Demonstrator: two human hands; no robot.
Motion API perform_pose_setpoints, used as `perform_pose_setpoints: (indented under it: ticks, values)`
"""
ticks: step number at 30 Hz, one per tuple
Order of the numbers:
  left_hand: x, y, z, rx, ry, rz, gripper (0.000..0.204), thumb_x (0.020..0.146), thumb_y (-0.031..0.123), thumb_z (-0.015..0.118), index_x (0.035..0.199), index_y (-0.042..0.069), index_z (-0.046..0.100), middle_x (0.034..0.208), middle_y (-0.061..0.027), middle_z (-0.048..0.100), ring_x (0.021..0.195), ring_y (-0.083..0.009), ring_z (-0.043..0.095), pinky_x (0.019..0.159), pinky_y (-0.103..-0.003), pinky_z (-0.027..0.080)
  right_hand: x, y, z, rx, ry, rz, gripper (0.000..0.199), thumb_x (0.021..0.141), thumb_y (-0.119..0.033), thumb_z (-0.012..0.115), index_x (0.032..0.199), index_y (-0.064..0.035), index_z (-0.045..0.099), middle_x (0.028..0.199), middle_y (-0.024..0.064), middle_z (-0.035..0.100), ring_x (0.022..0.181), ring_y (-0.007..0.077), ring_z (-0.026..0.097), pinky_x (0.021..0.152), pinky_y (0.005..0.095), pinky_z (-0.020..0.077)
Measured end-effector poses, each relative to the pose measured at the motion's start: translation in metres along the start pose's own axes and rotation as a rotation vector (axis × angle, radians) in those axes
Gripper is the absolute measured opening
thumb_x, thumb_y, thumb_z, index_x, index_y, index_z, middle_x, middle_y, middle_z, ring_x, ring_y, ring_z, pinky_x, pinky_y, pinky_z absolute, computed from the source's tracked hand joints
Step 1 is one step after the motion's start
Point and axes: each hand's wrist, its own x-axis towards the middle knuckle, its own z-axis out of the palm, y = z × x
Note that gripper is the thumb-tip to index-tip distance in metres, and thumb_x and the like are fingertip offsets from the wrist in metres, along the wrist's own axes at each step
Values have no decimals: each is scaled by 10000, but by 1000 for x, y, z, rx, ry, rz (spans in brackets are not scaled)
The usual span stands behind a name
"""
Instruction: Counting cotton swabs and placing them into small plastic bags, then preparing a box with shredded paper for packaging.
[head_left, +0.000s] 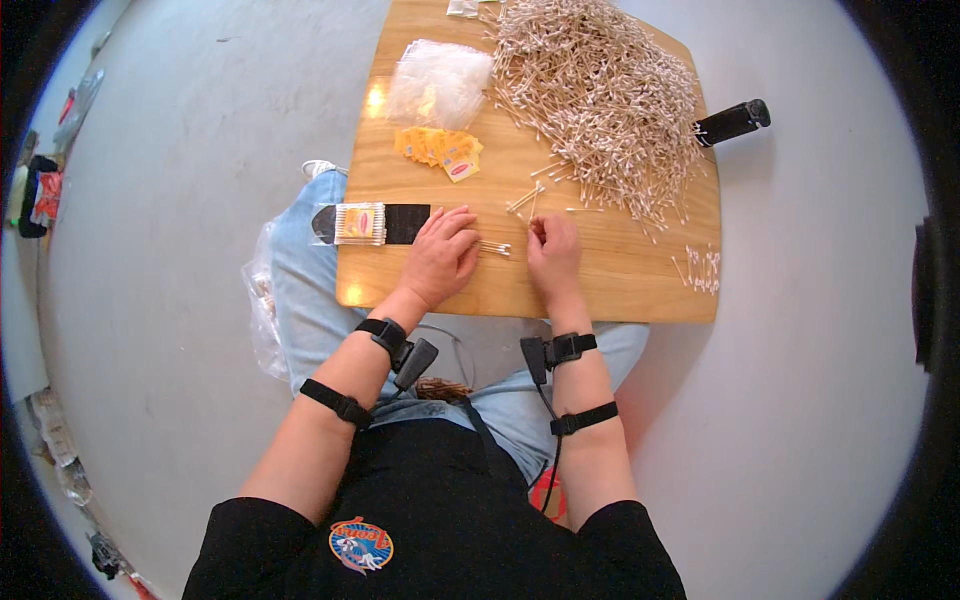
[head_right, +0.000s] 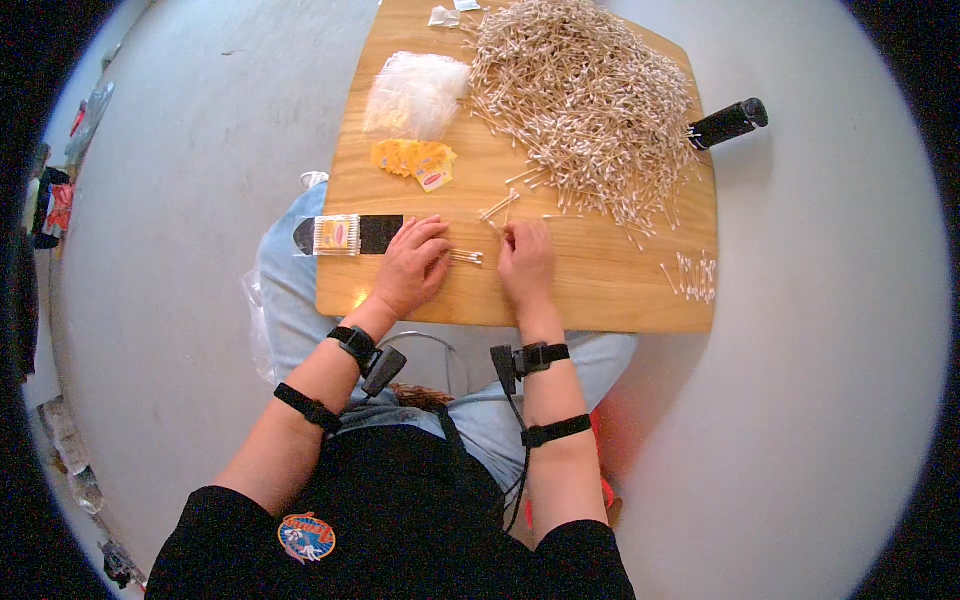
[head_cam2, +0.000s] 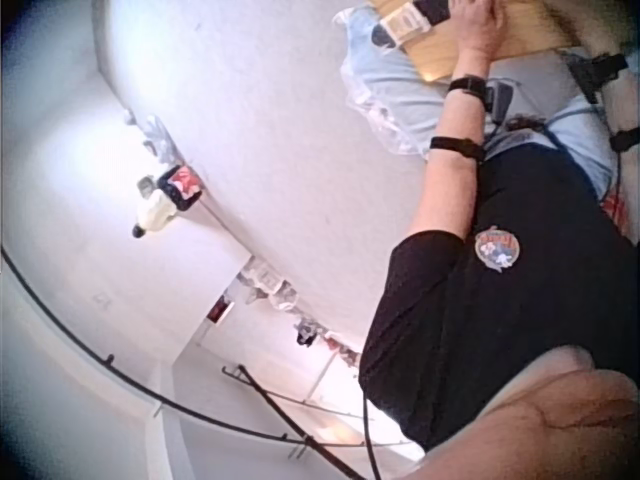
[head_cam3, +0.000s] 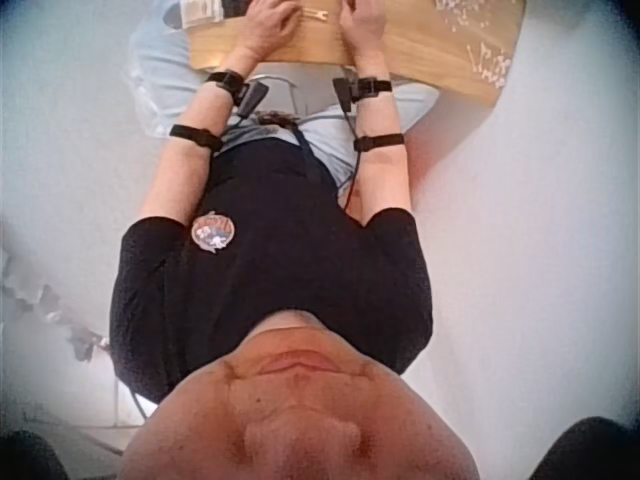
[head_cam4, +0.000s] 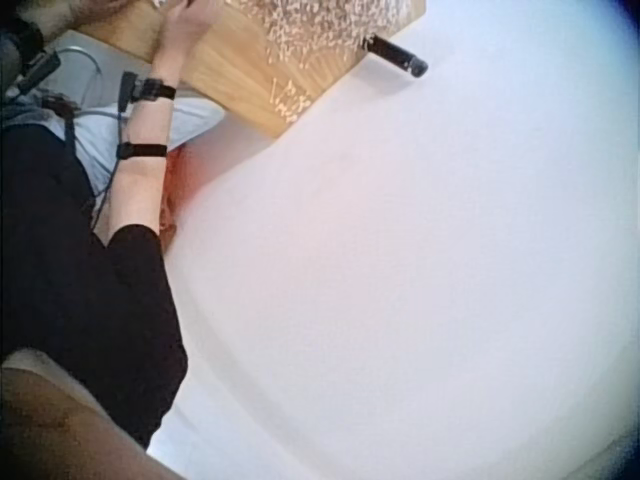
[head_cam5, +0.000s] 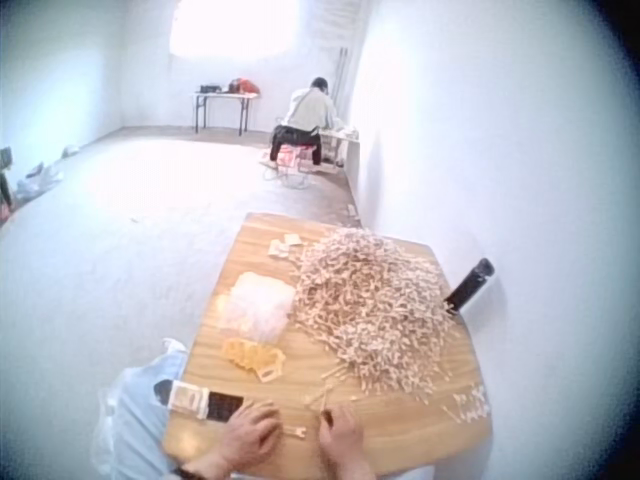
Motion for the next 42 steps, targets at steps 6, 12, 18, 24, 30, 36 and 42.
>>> perform_pose_setpoints:
  ticks: [6,12,18,24,30,36,42]
  values:
    - [-3,-2,1,-6,51,-50,327,839,111,662,1151,53,583,1287,-158,564,1244,-342,511,1099,-462,375,-1,-32,2,206,-186,113,109,808,-40,643,915,-57,627,849,124,644,838,312,614,739,418,490]
    - [3,4,0,65,-13,-53,446,889,192,633,1300,51,532,1391,-169,499,1322,-332,448,1133,-447,332,4,-21,12,150,-113,44,75,817,-51,653,885,-78,668,863,121,656,834,312,614,737,412,497]
    - [1,2,2,164,-64,-41,448,896,216,628,1295,38,530,1404,-167,488,1362,-323,413,1155,-445,301,6,-20,11,165,-128,36,82,802,-54,667,883,-68,657,864,121,643,847,322,596,760,419,482]
    - [0,-2,5,69,-11,-54,356,884,189,637,1197,32,575,1338,-170,534,1330,-330,444,1142,-455,318,6,-25,5,47,-134,-8,152,775,-66,684,921,-64,644,848,111,602,871,316,572,773,424,467]
    - [1,-2,2,5,14,-61,312,871,167,644,1150,36,594,1287,-168,556,1284,-335,480,1120,-463,343,1,-32,12,102,-197,-136,180,763,-65,692,938,-84,657,859,118,599,858,321,568,783,429,463]
    - [3,2,2,90,47,20,218,856,154,662,1041,49,615,1221,-157,574,1243,-340,510,1099,-458,370,23,-30,10,-43,-25,-18,242,755,-80,709,995,-87,675,953,114,595,932,324,569,829,422,475]
    - [2,0,2,30,60,-7,170,861,133,646,991,29,616,1169,-161,583,1204,-345,528,1064,-451,399,35,-19,6,-71,-93,-77,213,764,-90,711,973,-84,672,950,109,597,938,321,573,812,430,483]
